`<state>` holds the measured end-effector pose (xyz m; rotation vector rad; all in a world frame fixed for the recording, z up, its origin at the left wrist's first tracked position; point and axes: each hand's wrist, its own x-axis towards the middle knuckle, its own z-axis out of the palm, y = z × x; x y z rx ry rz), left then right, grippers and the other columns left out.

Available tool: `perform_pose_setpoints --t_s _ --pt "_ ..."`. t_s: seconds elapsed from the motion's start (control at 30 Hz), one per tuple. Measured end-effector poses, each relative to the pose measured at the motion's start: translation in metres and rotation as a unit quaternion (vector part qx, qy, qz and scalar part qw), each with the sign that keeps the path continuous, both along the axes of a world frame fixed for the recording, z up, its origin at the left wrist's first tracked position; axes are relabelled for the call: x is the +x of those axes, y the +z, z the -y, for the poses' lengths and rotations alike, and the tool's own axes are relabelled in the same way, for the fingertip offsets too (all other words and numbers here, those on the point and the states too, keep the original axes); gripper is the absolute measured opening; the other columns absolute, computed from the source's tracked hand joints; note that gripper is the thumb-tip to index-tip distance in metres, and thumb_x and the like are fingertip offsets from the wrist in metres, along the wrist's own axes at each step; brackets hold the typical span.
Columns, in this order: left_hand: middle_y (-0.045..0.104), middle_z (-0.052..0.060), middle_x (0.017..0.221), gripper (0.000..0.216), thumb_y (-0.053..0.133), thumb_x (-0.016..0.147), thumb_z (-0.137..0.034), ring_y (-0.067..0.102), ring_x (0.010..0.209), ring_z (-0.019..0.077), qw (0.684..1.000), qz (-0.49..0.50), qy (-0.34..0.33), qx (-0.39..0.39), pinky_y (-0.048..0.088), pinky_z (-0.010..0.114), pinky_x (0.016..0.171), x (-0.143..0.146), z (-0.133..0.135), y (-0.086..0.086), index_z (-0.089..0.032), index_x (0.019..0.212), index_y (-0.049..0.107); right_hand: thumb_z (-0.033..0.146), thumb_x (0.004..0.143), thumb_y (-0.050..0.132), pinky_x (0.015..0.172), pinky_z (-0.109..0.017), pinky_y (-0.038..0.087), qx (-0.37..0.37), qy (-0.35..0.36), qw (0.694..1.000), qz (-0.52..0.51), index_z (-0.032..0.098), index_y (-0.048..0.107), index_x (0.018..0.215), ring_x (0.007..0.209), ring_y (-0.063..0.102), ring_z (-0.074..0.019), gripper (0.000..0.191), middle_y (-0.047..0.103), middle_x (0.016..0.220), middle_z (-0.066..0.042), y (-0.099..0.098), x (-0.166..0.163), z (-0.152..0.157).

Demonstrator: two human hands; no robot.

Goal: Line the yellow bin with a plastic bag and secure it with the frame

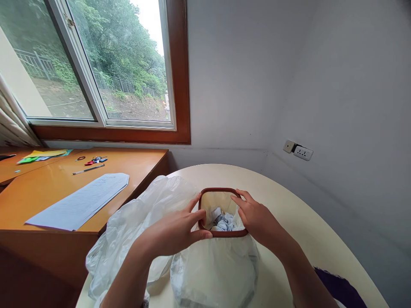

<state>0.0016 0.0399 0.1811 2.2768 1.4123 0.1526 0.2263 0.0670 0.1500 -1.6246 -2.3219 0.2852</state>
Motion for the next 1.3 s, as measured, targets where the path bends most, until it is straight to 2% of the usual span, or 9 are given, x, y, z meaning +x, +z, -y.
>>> perform_pose_setpoints --t_s 0.2,0.27,0.33,0.4,0.5,0.63,0.8,1.1,1.3 --pt "0.01 -0.002 0.153 0.029 0.04 0.087 -0.051 0.06 0.063 0.0109 1.0 0.006 0.01 0.018 0.049 0.03 0.061 0.001 -0.006 -0.006 -0.025 0.084 0.054 0.014 0.086 0.027 0.089 -0.032 0.045 0.034 -0.016 0.996 -0.074 0.017 0.052 0.125 0.113 0.053 -0.0199 0.046 0.043 0.139 -0.006 -0.011 0.002 -0.015" --pt "0.026 0.0 0.147 0.029 0.038 0.088 -0.049 0.06 0.064 0.0116 0.999 0.01 0.012 0.047 0.049 0.029 0.062 0.001 -0.009 -0.009 -0.025 0.087 0.053 0.013 0.086 0.028 0.092 -0.035 0.044 0.071 -0.043 0.991 -0.101 0.016 0.053 0.123 0.115 0.051 -0.0204 0.045 0.049 0.134 -0.007 -0.012 0.002 -0.017" --pt "0.044 0.002 0.133 0.028 0.035 0.09 -0.047 0.061 0.07 0.0143 0.996 0.011 0.015 0.093 0.048 0.029 0.065 0.002 -0.012 -0.012 -0.026 0.088 0.053 0.013 0.086 0.031 0.09 -0.035 0.045 0.11 -0.059 0.984 -0.123 0.016 0.056 0.118 0.108 0.055 -0.0203 0.041 0.055 0.125 -0.007 -0.01 0.001 -0.016" --pt "0.052 0.003 0.121 0.029 0.033 0.091 -0.045 0.061 0.079 0.0178 0.99 0.007 0.023 0.137 0.048 0.03 0.069 0.003 -0.016 -0.015 -0.025 0.087 0.054 0.015 0.087 0.035 0.085 -0.035 0.047 0.143 -0.052 0.979 -0.135 0.016 0.059 0.113 0.098 0.059 -0.0198 0.035 0.059 0.115 -0.008 -0.006 0.001 -0.01" --pt "0.054 0.005 0.117 0.031 0.035 0.091 -0.045 0.06 0.084 0.0206 0.984 -0.006 0.04 0.174 0.046 0.032 0.072 0.007 -0.02 -0.018 -0.024 0.086 0.057 0.018 0.086 0.041 0.08 -0.035 0.047 0.172 -0.023 0.978 -0.116 0.016 0.061 0.108 0.09 0.058 -0.02 0.03 0.06 0.101 -0.009 0.001 0.0 -0.001" --pt "0.06 0.004 0.104 0.029 0.037 0.091 -0.043 0.061 0.082 0.0205 0.976 -0.007 0.072 0.203 0.045 0.032 0.072 0.013 -0.025 -0.023 -0.024 0.09 0.059 0.021 0.088 0.043 0.072 -0.032 0.047 0.137 -0.008 0.987 -0.082 0.019 0.062 0.108 0.079 0.058 -0.0178 0.028 0.06 0.09 -0.006 0.004 -0.002 0.005" --pt "0.064 0.003 0.09 0.031 0.034 0.092 -0.043 0.061 0.076 0.0197 0.968 0.009 0.111 0.224 0.043 0.03 0.065 0.015 -0.032 -0.03 -0.024 0.098 0.059 0.022 0.089 0.042 0.076 -0.033 0.045 0.113 -0.016 0.993 -0.022 0.018 0.057 0.118 0.084 0.059 -0.0184 0.033 0.063 0.096 -0.007 -0.002 -0.006 0.002" --pt "0.063 0.003 0.099 0.029 0.039 0.091 -0.04 0.062 0.075 0.0193 0.961 0.043 0.147 0.23 0.043 0.029 0.059 0.008 -0.035 -0.033 -0.025 0.112 0.053 0.018 0.091 0.037 0.081 -0.034 0.042 0.09 -0.006 0.996 -0.002 0.016 0.056 0.12 0.085 0.059 -0.0181 0.034 0.063 0.099 -0.008 -0.007 -0.013 -0.001" --pt "0.061 0.004 0.101 0.027 0.042 0.089 -0.036 0.062 0.079 0.0205 0.955 0.054 0.178 0.232 0.045 0.029 0.061 0.007 -0.035 -0.031 -0.024 0.11 0.053 0.019 0.09 0.037 0.086 -0.035 0.041 0.081 0.002 0.997 -0.013 0.01 0.047 0.129 0.094 0.056 -0.0201 0.041 0.061 0.104 -0.011 -0.013 -0.018 -0.004"
